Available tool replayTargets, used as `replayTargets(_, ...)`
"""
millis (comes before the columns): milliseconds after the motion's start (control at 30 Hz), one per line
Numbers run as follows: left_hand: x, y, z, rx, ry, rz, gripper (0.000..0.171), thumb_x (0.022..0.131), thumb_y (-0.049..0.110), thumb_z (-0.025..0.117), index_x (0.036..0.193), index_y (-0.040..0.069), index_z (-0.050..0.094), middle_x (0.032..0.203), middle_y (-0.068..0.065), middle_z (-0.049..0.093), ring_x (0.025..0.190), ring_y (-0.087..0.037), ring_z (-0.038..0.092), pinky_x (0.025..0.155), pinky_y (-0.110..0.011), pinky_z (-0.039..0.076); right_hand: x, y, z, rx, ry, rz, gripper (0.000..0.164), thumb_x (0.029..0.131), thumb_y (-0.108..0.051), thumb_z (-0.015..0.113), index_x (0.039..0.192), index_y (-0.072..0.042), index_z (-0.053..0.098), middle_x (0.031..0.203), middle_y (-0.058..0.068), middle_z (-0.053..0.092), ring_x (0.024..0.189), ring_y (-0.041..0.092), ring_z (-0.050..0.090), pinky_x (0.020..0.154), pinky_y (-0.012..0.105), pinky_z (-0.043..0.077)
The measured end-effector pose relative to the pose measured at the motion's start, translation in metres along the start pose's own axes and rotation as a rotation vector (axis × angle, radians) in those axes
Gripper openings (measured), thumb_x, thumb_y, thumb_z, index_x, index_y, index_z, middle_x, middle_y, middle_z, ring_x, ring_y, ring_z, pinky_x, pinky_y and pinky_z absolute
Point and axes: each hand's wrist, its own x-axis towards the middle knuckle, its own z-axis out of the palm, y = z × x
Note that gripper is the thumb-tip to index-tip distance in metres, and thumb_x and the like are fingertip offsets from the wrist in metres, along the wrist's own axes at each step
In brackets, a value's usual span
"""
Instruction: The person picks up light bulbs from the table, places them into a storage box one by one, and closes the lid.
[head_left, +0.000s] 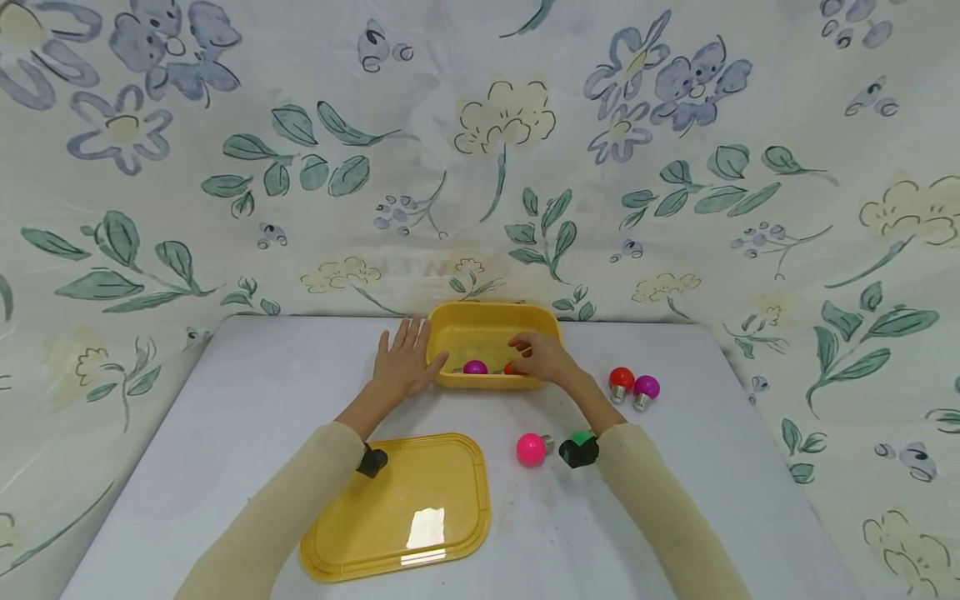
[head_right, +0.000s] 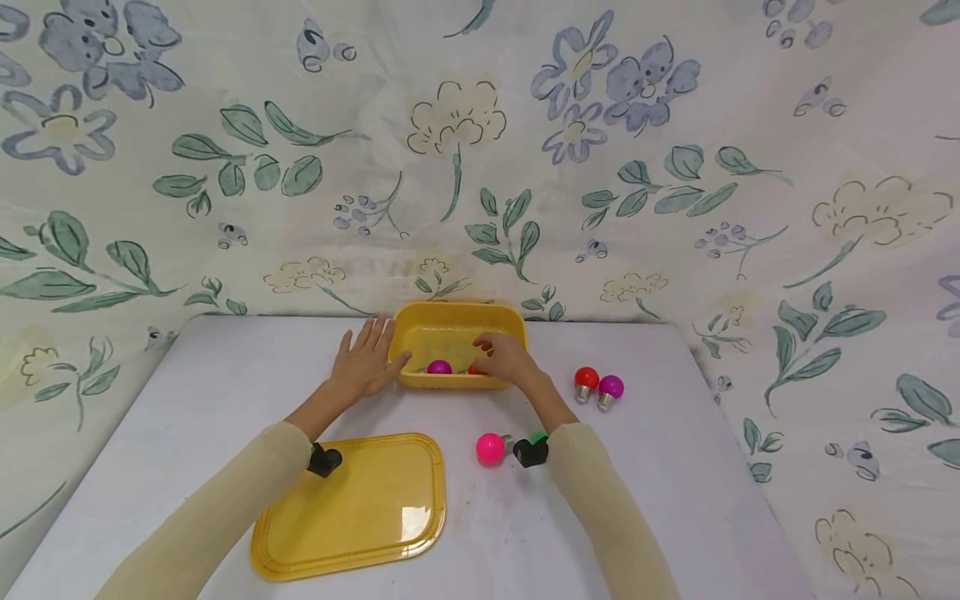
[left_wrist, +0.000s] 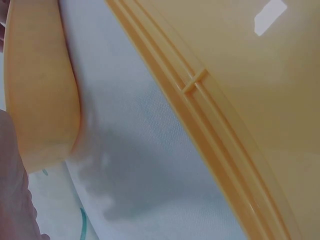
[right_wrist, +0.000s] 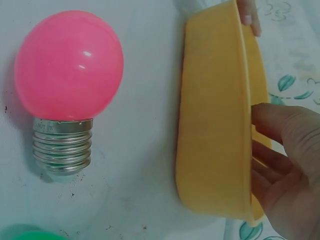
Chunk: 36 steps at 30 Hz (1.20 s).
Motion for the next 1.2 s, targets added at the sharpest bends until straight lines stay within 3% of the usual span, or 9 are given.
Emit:
replayTargets(467,0.000,0.000,-0.002,-0.016,-0.007,0.000,0.077,0.106,0.052,0.030,0.159,-0.001,0.010,0.165,-0.020,0.006,0.151,-0.036,0.004,0.117,-0.058,0.001,-0.035,0.002,-0.021,0.095,0.100,-0.129,0.038,0.093,-0.007,0.070,0.129,0.005,0.062,0.127,0.022,0.062,0.114,0.033,0.061,0.099,0.041,0.049)
replayTargets(900,0.002,-0.001,0.000,-0.016,-0.016,-0.005,0.077,0.106,0.051,0.030,0.159,-0.001,0.009,0.165,-0.020,0.006,0.151,-0.036,0.002,0.117,-0.059,0.001,-0.090,0.029,-0.033,0.131,0.070,-0.059,0.040,0.094,-0.010,0.070,0.132,0.001,0.061,0.130,0.018,0.062,0.119,0.032,0.059,0.099,0.044,0.048)
replayTargets(1200,0.002,-0.001,0.002,-0.002,-0.014,-0.006,0.078,0.106,0.052,0.029,0.159,-0.001,0.009,0.165,-0.020,0.006,0.151,-0.035,0.003,0.117,-0.059,0.002,-0.130,0.052,-0.032,0.143,0.049,-0.087,0.037,0.094,-0.007,0.070,0.128,0.002,0.063,0.125,0.020,0.064,0.116,0.038,0.060,0.095,0.046,0.051)
